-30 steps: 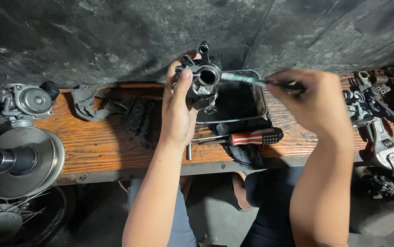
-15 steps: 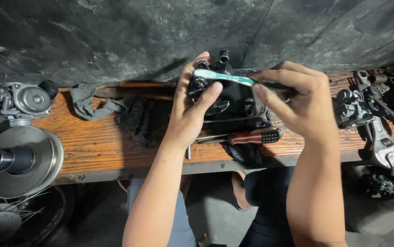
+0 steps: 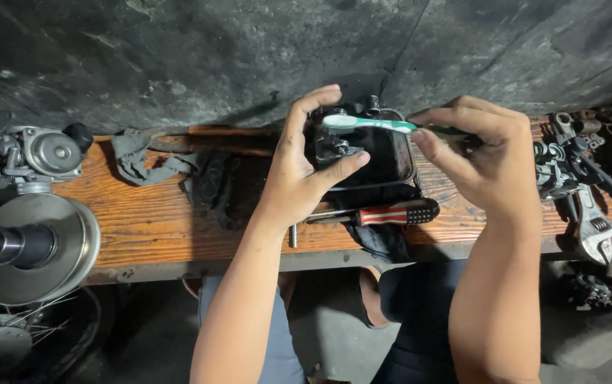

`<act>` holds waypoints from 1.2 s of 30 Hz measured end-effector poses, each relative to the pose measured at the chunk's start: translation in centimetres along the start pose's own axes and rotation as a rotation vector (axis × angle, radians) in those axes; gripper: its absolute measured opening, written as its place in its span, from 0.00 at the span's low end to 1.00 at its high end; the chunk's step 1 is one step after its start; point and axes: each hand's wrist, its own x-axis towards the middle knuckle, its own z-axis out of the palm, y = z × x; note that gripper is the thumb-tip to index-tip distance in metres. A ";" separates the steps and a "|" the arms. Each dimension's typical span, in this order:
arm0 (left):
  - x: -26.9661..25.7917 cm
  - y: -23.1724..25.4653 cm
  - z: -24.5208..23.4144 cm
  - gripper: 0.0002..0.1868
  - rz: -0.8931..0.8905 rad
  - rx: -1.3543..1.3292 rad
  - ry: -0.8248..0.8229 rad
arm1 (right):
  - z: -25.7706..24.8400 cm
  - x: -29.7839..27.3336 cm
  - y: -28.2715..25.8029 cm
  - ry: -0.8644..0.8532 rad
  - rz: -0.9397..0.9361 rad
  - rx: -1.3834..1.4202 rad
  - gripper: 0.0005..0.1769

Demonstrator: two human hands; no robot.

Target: The person handles a metal disc and a brake caliper assembly on a wooden workbench. They use a toothbrush to scrub the caliper and then wipe it with a cloth.

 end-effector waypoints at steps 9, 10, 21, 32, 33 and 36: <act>-0.1 -0.1 0.1 0.50 0.025 0.087 0.049 | -0.2 0.1 0.9 -0.065 -0.011 0.038 0.14; -0.1 0.2 0.0 0.50 0.025 0.087 0.049 | -0.1 0.1 0.8 -0.066 -0.011 0.038 0.14; 0.0 -0.3 -1.3 0.43 0.061 -0.042 0.213 | -2.2 -0.7 1.6 -0.014 0.054 -0.103 0.11; -0.2 0.6 -1.0 0.51 0.062 0.048 0.197 | 1.5 0.2 1.9 -0.115 0.153 -0.493 0.10; -0.3 0.8 -0.8 0.53 0.041 0.078 0.188 | 1.5 0.2 1.7 -0.137 0.168 -0.433 0.09; 0.0 1.5 -0.9 0.49 0.085 0.243 0.162 | 0.0 0.4 1.4 -0.129 0.155 -0.333 0.12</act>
